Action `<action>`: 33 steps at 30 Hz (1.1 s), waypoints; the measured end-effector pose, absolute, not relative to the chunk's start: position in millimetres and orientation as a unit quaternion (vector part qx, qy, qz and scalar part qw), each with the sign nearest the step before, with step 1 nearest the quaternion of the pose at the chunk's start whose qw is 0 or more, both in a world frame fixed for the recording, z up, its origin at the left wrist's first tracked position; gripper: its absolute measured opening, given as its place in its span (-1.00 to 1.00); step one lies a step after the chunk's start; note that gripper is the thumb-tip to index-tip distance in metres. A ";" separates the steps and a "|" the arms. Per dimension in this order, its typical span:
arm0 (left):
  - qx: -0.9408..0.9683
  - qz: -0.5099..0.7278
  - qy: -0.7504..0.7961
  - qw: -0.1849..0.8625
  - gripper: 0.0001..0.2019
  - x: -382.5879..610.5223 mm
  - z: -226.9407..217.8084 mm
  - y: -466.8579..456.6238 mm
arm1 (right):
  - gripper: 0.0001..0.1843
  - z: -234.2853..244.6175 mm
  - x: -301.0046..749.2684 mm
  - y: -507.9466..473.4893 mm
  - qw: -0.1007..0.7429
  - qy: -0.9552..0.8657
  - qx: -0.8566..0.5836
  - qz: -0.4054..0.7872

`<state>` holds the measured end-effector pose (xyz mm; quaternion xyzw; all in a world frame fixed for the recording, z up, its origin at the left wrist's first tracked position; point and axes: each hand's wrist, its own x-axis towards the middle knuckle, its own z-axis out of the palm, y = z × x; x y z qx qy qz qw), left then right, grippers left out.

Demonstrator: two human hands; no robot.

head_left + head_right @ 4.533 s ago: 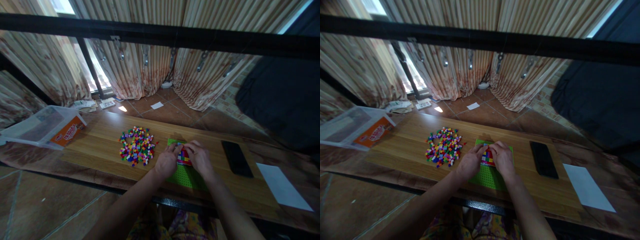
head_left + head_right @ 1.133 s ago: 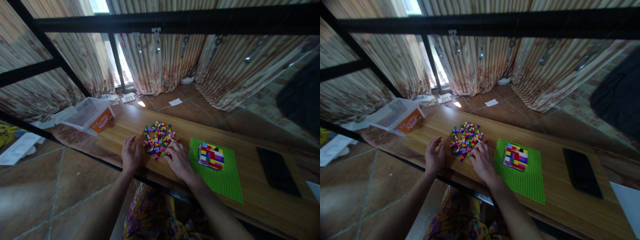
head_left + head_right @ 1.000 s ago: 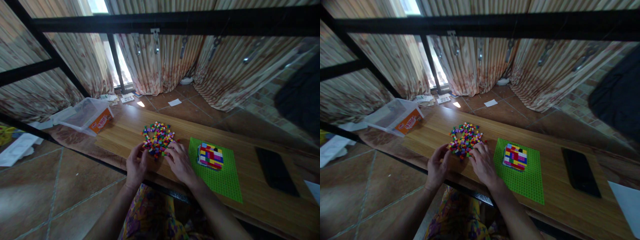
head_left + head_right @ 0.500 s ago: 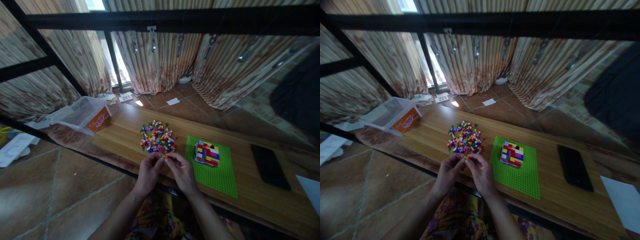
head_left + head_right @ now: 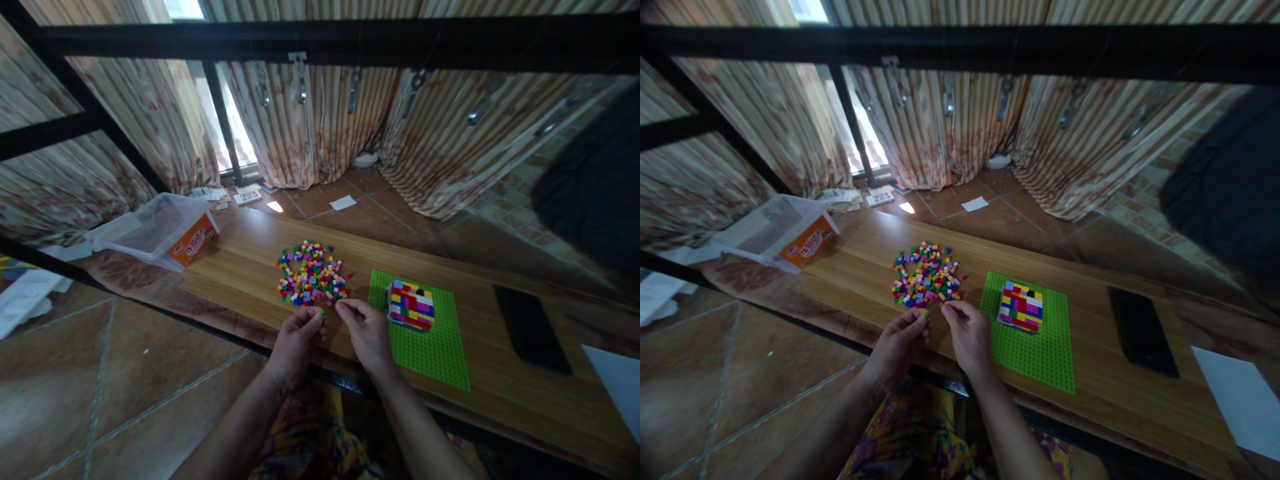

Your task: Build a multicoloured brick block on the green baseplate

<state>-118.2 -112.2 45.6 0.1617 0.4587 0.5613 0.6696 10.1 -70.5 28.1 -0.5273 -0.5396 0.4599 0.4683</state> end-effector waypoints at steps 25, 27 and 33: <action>0.155 0.430 0.442 0.771 -0.73 -111.9 53.4 -100.5 | -0.73 58.0 52.9 -81.5 0.366 -0.785 -0.395 0.306; 0.163 0.401 0.442 0.786 -0.74 -105.8 54.6 -96.8 | -0.73 60.1 66.1 -81.6 0.355 -0.798 -0.389 0.294; 0.197 0.347 0.426 0.812 -0.73 -77.6 63.9 -85.3 | -0.79 66.0 101.1 -80.9 0.344 -0.810 -0.396 0.262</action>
